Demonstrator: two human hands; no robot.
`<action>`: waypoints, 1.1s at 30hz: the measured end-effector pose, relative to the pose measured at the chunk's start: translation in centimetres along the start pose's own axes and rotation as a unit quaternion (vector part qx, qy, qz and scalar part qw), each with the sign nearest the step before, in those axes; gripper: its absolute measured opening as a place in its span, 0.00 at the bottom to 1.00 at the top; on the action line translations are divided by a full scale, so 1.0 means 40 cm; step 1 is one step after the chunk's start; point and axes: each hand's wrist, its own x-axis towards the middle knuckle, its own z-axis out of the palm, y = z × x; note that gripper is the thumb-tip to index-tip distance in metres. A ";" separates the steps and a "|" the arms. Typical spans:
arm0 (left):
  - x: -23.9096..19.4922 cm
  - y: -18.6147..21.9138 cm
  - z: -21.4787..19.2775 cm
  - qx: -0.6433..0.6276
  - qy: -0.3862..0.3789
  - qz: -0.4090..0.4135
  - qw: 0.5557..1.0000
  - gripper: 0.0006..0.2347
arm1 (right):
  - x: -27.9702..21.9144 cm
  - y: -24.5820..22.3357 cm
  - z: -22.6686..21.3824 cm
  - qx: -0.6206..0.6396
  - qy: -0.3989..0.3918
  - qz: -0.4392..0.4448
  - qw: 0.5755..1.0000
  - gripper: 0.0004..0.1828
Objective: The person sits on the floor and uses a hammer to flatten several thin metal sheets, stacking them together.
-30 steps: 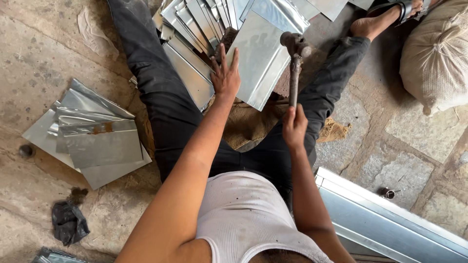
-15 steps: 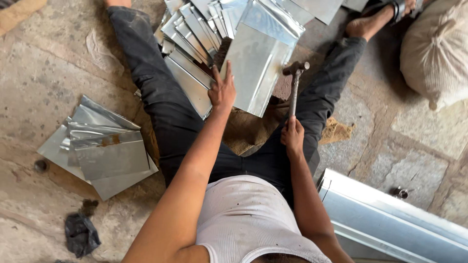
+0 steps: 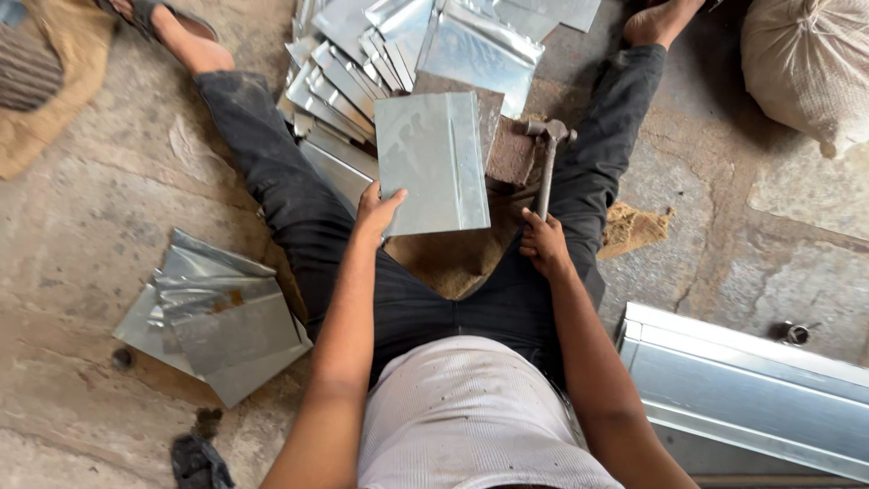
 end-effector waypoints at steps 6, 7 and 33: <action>-0.070 0.235 0.023 0.015 0.118 0.213 0.970 0.11 | -0.002 0.007 -0.001 0.008 0.024 0.010 1.000 0.15; -0.077 0.273 0.038 0.032 0.126 0.241 0.962 0.10 | 0.001 0.003 0.000 0.007 0.023 0.013 1.000 0.15; -0.116 -0.013 0.146 0.500 -0.060 0.374 0.779 0.31 | -0.129 -0.032 0.071 -0.171 0.016 -0.284 0.943 0.20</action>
